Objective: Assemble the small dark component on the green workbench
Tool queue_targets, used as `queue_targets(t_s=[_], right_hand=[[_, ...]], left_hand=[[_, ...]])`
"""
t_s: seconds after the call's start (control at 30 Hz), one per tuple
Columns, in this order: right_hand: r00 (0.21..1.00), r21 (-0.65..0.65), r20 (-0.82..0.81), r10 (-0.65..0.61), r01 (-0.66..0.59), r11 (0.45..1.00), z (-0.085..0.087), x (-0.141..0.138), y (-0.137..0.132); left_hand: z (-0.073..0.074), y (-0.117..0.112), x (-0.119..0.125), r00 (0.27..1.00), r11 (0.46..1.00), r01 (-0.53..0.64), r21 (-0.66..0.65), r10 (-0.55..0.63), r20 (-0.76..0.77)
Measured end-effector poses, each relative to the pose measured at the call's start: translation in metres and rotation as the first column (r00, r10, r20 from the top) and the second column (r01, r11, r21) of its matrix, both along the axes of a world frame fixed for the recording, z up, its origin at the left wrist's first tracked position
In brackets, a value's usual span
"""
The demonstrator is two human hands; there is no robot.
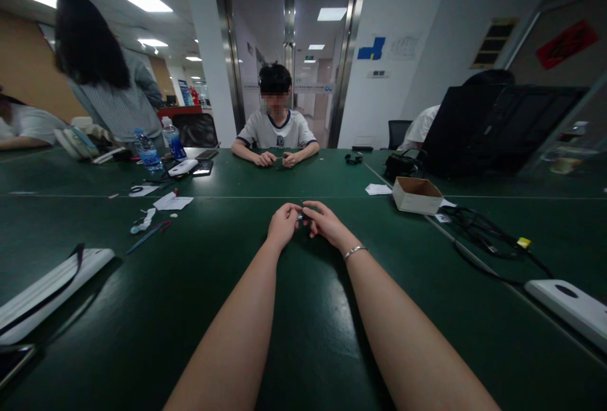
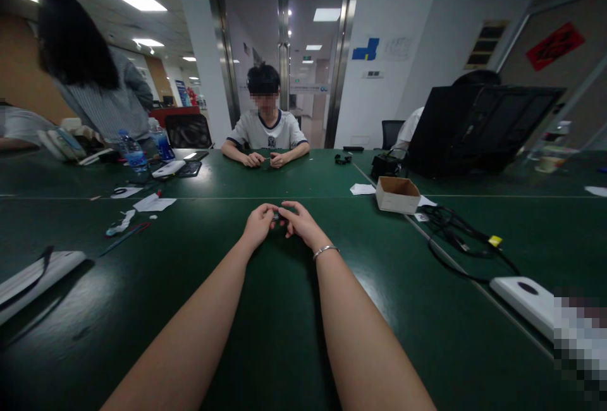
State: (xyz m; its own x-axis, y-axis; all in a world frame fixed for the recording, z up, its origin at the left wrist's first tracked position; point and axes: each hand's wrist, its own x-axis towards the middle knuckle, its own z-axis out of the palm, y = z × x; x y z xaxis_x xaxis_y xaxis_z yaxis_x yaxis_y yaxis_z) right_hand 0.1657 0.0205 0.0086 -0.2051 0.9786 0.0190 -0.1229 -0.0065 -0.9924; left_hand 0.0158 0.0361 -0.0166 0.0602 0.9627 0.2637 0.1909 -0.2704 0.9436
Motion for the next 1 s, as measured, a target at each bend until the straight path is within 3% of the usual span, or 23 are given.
queue_targets(t_s=[0.33,0.63,0.83,1.0], right_hand=[[0.998,-0.007,-0.052,-0.042,0.042,0.999,-0.004,0.000,0.004],[0.996,-0.032,-0.068,-0.062,0.060,0.998,-0.004,0.001,0.002],[0.997,-0.023,-0.072,-0.012,0.010,1.000,-0.003,0.002,0.000],[0.995,-0.030,-0.094,-0.022,0.019,0.999,-0.004,0.002,0.002]], left_hand=[[-0.001,-0.001,0.004,0.999,0.998,0.044,0.041,-0.045,0.027],[-0.004,-0.002,0.005,0.998,0.998,0.058,0.002,-0.058,-0.003],[0.004,-0.009,0.004,0.984,1.000,0.007,0.009,-0.006,-0.179],[0.004,-0.009,0.005,0.994,0.999,-0.042,-0.033,0.039,-0.101]])
